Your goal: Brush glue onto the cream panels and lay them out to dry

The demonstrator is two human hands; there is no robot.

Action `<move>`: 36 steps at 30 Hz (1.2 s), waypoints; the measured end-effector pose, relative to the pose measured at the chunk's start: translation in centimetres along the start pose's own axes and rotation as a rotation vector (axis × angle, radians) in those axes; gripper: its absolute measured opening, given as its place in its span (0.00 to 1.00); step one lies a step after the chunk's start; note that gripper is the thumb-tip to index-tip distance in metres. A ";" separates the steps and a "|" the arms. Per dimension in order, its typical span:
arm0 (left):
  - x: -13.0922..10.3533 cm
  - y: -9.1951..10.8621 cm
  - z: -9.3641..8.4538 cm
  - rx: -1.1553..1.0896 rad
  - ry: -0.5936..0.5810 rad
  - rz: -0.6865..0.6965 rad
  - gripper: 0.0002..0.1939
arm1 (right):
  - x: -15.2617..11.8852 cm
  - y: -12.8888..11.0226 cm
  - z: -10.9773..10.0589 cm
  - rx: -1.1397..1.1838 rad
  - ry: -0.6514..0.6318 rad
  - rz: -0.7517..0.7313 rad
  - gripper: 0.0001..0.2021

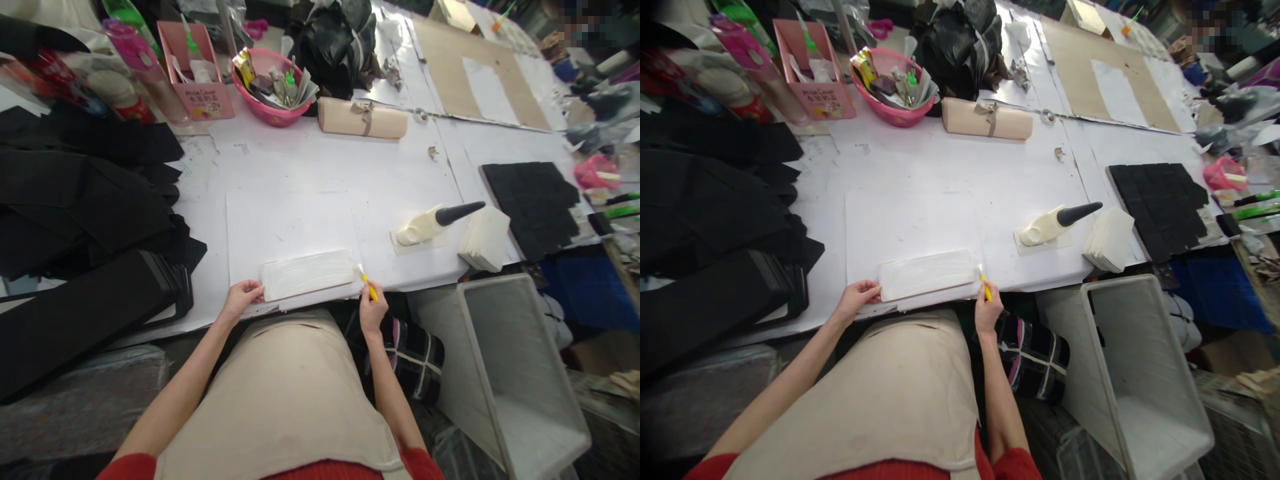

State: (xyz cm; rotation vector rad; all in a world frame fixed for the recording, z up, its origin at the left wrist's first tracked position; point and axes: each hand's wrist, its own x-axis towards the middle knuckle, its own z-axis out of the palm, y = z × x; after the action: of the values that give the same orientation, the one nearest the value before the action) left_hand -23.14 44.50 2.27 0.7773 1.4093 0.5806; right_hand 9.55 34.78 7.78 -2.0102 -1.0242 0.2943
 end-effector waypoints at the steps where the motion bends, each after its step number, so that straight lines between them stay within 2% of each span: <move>1: 0.0 0.0 0.0 -0.004 -0.002 -0.004 0.24 | 0.1 0.3 -1.1 -0.024 0.037 0.008 0.14; 2: 0.0 0.0 0.0 -0.009 -0.004 -0.008 0.24 | 0.0 0.4 -1.8 -0.033 0.046 -0.001 0.14; 4: 0.0 0.1 0.0 -0.015 -0.008 -0.014 0.24 | -1.0 0.1 -2.1 -0.002 -0.018 -0.046 0.13; 7: -0.1 0.2 0.0 -0.024 -0.004 -0.017 0.24 | -2.9 -0.6 -0.9 0.064 -0.208 -0.134 0.11; 8: -0.2 0.3 0.1 -0.025 -0.003 -0.016 0.24 | -3.3 -0.6 -0.6 0.066 -0.223 -0.136 0.12; 9: -0.2 0.4 0.1 -0.025 -0.004 -0.013 0.24 | -3.4 -0.4 -0.5 0.049 -0.192 -0.121 0.12; 12: -0.3 0.5 0.2 -0.028 -0.004 -0.008 0.25 | -2.7 0.4 -1.4 -0.072 0.034 -0.052 0.14; 13: -0.3 0.5 0.2 -0.030 -0.005 -0.010 0.25 | -2.3 0.4 -1.8 -0.105 0.075 -0.055 0.14; 14: -0.3 0.5 0.2 -0.032 -0.007 -0.011 0.25 | -2.0 0.3 -1.9 -0.118 0.077 -0.078 0.14; 16: -0.3 0.4 0.1 -0.036 -0.012 -0.007 0.25 | -1.8 -1.0 -1.4 -0.066 -0.009 -0.146 0.13; 18: -0.3 0.4 0.1 -0.041 -0.022 0.002 0.24 | -2.4 -3.2 0.6 0.058 -0.152 -0.193 0.11; 22: -0.3 0.3 0.1 -0.040 -0.031 0.016 0.23 | -4.2 -8.0 6.6 0.260 -0.433 -0.232 0.11; 24: -0.3 0.3 0.1 -0.043 -0.029 0.018 0.23 | -4.5 -9.1 9.0 0.295 -0.519 -0.232 0.11; 26: -0.3 0.3 0.1 -0.050 -0.024 0.018 0.23 | -4.2 -8.9 10.2 0.295 -0.536 -0.200 0.12; 27: -0.2 0.2 0.1 -0.055 -0.021 0.017 0.23 | -3.7 -8.2 10.2 0.287 -0.508 -0.166 0.12; 29: -0.1 0.2 0.1 -0.067 -0.017 0.016 0.23 | -2.4 -6.3 8.9 0.250 -0.375 -0.078 0.14; 32: 0.0 0.1 0.1 -0.075 -0.020 0.016 0.22 | 0.0 -3.0 5.0 0.117 -0.056 0.038 0.17; 34: -0.1 0.2 0.1 -0.066 -0.031 0.018 0.21 | 1.1 -1.6 2.3 0.012 0.107 0.039 0.18; 36: -0.3 0.4 0.1 -0.053 -0.043 0.030 0.20 | 1.4 -1.3 0.5 -0.018 0.169 -0.001 0.17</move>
State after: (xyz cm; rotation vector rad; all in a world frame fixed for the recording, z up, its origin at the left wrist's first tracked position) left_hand -23.02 44.52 2.76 0.7654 1.3396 0.6193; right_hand 9.47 36.46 8.68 -2.0127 -0.9248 0.1125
